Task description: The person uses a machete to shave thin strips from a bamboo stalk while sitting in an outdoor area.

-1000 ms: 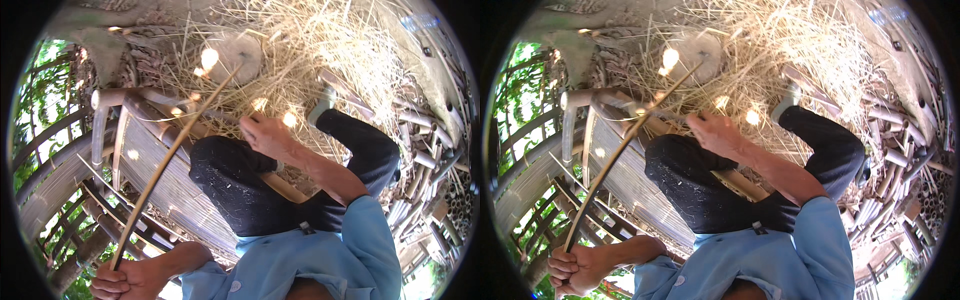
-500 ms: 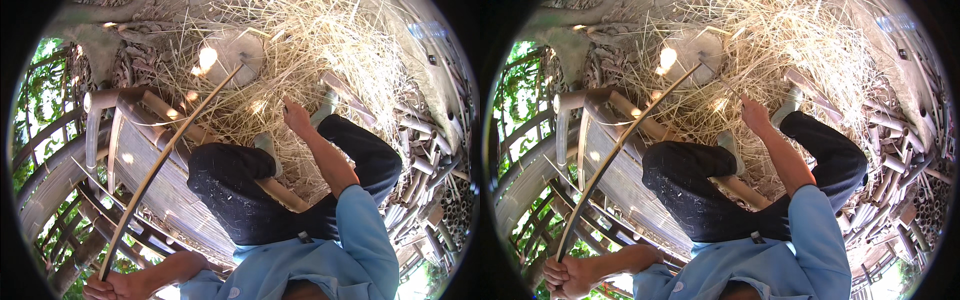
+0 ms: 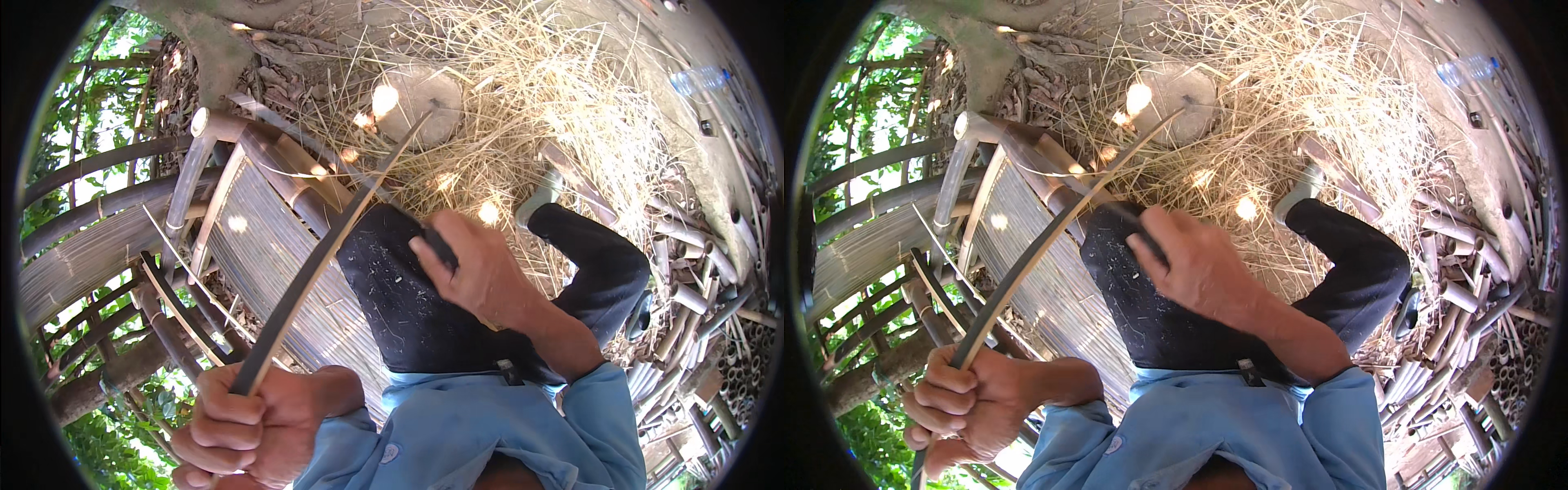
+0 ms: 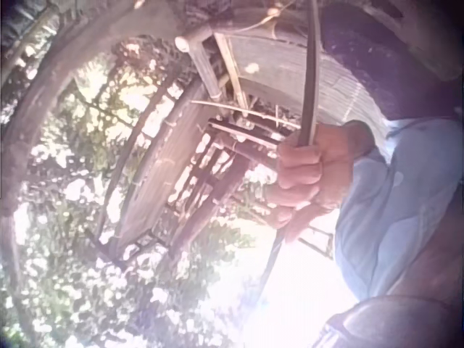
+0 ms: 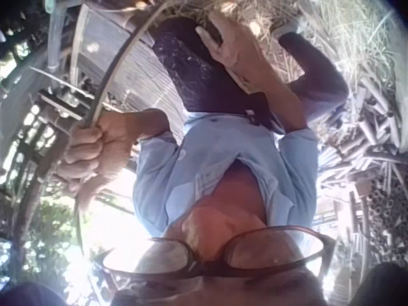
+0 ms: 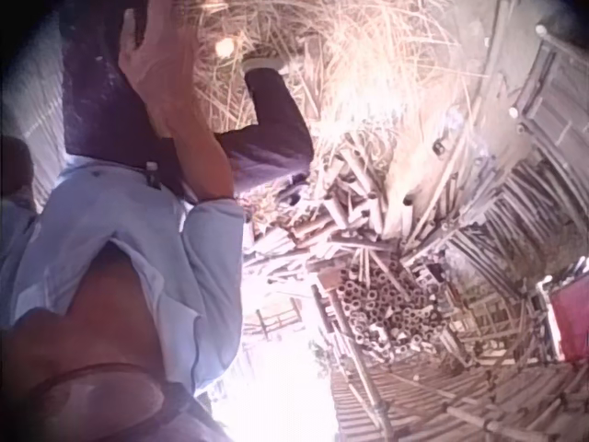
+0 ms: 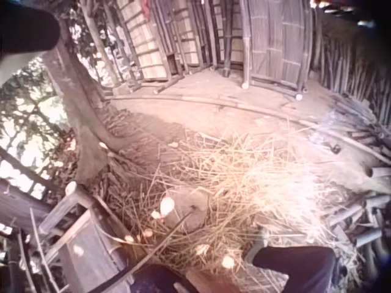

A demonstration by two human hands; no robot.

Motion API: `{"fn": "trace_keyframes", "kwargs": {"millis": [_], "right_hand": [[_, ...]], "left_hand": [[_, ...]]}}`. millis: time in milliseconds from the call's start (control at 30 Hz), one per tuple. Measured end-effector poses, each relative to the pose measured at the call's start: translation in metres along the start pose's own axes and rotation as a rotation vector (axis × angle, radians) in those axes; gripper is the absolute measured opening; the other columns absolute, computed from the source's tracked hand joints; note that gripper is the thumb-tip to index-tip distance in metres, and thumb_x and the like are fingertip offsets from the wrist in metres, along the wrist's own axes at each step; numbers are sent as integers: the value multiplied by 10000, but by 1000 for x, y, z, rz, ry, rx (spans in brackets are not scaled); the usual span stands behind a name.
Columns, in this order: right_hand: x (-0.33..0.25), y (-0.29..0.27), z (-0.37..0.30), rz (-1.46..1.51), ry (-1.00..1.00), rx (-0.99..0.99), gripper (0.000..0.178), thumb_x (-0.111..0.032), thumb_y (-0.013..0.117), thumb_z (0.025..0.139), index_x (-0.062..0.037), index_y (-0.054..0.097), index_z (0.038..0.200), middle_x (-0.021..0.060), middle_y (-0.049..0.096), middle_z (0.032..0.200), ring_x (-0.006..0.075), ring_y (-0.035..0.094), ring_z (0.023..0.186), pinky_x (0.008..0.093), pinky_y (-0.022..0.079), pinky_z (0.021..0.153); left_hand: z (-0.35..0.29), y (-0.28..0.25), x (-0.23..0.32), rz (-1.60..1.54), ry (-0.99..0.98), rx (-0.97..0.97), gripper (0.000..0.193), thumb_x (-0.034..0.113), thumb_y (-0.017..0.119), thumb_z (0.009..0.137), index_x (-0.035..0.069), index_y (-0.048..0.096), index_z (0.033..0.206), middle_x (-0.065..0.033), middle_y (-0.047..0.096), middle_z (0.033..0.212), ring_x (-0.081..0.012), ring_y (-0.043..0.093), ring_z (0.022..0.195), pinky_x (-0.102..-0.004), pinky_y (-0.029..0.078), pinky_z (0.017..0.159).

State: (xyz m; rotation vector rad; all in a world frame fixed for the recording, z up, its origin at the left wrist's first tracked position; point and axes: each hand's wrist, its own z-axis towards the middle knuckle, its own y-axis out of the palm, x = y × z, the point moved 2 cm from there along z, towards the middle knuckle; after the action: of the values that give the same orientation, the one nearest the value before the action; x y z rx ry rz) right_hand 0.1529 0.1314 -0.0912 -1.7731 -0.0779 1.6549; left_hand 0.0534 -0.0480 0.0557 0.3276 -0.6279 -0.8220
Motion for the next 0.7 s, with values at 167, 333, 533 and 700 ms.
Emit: {"fn": "trace_keyframes", "kwargs": {"millis": [167,333,533,700], "right_hand": [[-44,-5,-16,-15,-299,158,226,-138,747,878,-26,635,1039,97,611,799,233,641,619,346,519,511],[-28,18,-24,-135,-273,21,206,-149,695,893,-51,597,1046,100,547,740,226,618,548,344,499,433],[6,29,-6,-245,-159,12,154,-174,648,922,-70,535,938,103,553,676,281,619,537,453,518,474],[15,37,-9,-132,-199,31,136,-190,625,948,-89,536,939,103,554,663,274,611,536,450,508,468]], "left_hand": [[-11,14,2,27,27,52,481,530,575,991,98,484,800,35,342,635,-89,217,482,-272,177,465],[-14,11,8,143,45,172,490,535,540,1006,93,479,802,38,342,650,-90,219,488,-270,180,473],[-13,8,6,45,37,72,505,538,551,999,92,463,781,41,323,630,-92,212,495,-271,188,471],[-12,-2,8,76,28,101,450,461,548,1006,108,433,752,38,340,623,-85,222,492,-264,191,470]]}}
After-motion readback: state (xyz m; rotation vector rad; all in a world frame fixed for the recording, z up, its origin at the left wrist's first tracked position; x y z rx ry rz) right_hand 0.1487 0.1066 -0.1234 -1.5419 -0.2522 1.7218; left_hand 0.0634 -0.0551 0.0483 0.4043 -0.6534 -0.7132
